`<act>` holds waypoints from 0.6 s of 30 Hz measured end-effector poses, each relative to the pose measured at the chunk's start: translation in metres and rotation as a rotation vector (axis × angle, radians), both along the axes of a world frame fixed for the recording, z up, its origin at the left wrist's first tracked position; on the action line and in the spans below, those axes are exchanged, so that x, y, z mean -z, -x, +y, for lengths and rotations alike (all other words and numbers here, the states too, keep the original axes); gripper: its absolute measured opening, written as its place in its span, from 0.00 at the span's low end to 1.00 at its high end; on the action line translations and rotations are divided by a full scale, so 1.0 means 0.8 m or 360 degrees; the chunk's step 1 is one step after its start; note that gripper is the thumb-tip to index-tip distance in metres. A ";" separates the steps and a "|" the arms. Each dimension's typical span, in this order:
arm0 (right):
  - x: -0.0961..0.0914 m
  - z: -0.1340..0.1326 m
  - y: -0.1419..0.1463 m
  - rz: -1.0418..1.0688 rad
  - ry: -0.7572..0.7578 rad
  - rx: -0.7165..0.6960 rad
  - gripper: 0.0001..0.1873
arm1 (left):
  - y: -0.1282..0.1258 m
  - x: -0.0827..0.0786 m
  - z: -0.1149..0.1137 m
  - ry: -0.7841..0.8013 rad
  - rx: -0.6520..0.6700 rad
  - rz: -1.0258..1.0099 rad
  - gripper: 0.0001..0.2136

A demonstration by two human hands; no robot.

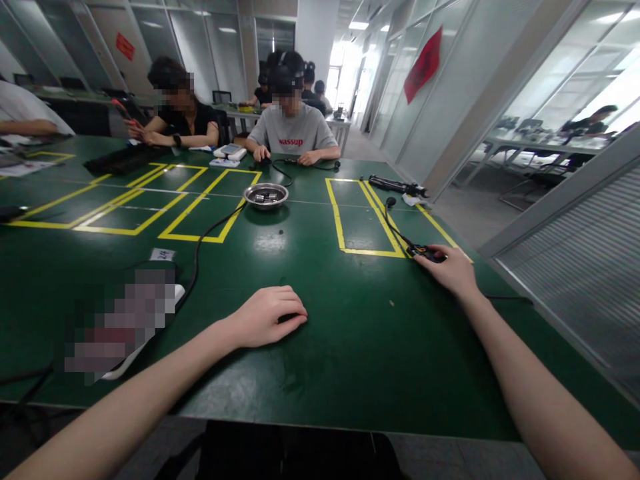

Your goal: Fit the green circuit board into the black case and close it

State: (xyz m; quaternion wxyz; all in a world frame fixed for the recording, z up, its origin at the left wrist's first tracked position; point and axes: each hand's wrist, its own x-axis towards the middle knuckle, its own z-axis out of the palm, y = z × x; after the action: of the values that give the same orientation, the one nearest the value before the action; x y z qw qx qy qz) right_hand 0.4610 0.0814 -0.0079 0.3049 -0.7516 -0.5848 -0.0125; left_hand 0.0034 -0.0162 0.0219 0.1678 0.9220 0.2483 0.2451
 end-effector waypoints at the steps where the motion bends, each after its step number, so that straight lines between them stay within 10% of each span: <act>1: 0.000 0.001 -0.001 0.0015 0.0004 -0.0001 0.31 | 0.000 0.000 0.000 -0.0001 -0.0005 -0.0004 0.11; 18: 0.005 0.004 0.000 0.0112 -0.0150 -0.0125 0.26 | 0.001 -0.001 0.000 0.0019 -0.0015 -0.0005 0.09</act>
State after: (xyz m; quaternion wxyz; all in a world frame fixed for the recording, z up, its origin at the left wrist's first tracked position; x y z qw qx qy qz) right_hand 0.4607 0.0842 -0.0115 0.3606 -0.7128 -0.6016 -0.0018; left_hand 0.0025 -0.0162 0.0226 0.1727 0.9194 0.2538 0.2457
